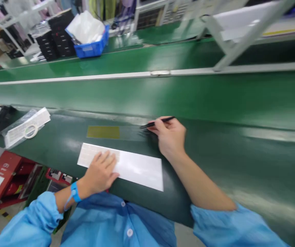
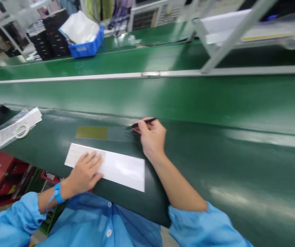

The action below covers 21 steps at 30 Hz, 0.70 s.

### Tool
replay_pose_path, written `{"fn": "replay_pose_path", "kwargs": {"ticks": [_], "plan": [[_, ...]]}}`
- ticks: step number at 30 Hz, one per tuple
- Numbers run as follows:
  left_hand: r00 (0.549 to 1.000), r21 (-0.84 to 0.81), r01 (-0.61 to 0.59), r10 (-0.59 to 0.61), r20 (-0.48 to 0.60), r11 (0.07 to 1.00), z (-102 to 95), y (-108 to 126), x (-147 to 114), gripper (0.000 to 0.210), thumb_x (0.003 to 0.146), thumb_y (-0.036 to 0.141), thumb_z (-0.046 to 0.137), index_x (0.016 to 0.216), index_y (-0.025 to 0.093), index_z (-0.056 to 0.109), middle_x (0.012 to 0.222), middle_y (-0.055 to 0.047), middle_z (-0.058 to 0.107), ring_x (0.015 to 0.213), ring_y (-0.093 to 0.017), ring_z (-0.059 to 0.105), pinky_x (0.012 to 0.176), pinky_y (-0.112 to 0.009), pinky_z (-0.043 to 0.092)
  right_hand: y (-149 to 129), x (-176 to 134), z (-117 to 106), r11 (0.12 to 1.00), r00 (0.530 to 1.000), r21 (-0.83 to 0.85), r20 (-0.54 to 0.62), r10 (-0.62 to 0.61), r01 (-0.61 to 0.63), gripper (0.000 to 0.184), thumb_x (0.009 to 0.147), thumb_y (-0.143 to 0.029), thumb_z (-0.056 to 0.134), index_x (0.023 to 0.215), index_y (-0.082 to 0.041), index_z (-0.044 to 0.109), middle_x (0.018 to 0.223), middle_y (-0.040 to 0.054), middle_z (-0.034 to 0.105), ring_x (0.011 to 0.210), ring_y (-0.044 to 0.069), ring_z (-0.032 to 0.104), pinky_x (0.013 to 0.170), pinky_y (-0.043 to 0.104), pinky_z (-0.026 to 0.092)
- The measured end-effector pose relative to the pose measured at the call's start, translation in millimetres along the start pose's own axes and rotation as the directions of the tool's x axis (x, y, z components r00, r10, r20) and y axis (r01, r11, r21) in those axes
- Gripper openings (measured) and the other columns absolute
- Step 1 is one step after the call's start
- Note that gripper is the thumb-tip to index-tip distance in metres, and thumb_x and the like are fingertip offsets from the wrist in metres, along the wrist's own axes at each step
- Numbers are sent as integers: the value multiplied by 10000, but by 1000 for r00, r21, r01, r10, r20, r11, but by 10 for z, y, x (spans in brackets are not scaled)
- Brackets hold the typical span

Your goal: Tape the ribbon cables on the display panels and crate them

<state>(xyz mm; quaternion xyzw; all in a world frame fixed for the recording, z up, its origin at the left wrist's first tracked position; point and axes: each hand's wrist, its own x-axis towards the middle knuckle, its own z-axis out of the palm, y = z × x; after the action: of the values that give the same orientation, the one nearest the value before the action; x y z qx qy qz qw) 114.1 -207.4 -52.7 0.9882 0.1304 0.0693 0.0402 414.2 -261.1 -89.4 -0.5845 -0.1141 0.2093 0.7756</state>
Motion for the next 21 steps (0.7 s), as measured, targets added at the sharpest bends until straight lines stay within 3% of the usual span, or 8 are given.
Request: {"fn": "replay_pose_path", "kwargs": {"ticks": [5,12,15,17,19,21], "plan": [[999,113,21,-24,29,993,188,223,81,547,1101,485,490,1471,103,620,1583,-132,602,1485,-326,534,1212,-496,417,-45,-60,15,1000,999,23,-52,16,-15,399,571,-606,952,717,-342,690,805,93,716,658,213,703,873,518,641],[1000,168,13,-11,-13,986,90,276,183,476,1098,460,502,1351,90,663,1502,-174,644,1400,-338,573,1140,-497,455,-169,-190,1,997,996,21,-62,71,-70,429,462,-629,989,649,-388,688,803,113,617,785,335,725,1027,681,528],[997,168,0,13,-78,986,39,193,314,384,1099,459,507,1245,158,694,1454,-125,679,1348,-285,607,1142,-482,458,-215,-145,23,997,996,46,-57,70,-68,400,468,-617,968,653,-387,697,800,103,616,714,277,698,921,658,556],[985,155,-12,39,-167,988,-26,63,477,326,1102,455,503,1131,207,714,1351,-80,737,1257,-227,656,1111,-430,484,-252,-100,74,996,995,70,-84,60,-54,416,450,-603,966,643,-363,686,768,85,618,624,216,659,759,582,595],[955,124,-18,54,-293,992,-127,-86,662,305,1116,396,484,1022,227,719,1194,-62,789,1119,-182,705,1048,-378,516,-301,-75,146,995,992,85,-115,54,-45,472,417,-594,973,640,-319,661,718,60,632,534,170,615,571,449,586],[899,67,-21,48,-434,998,-226,-254,849,316,1129,300,455,1005,205,729,1083,-78,809,1027,-179,732,1011,-376,527,-325,-14,217,995,993,87,-100,63,-54,520,451,-584,977,703,-267,652,728,46,697,501,145,610,479,324,550]]}}
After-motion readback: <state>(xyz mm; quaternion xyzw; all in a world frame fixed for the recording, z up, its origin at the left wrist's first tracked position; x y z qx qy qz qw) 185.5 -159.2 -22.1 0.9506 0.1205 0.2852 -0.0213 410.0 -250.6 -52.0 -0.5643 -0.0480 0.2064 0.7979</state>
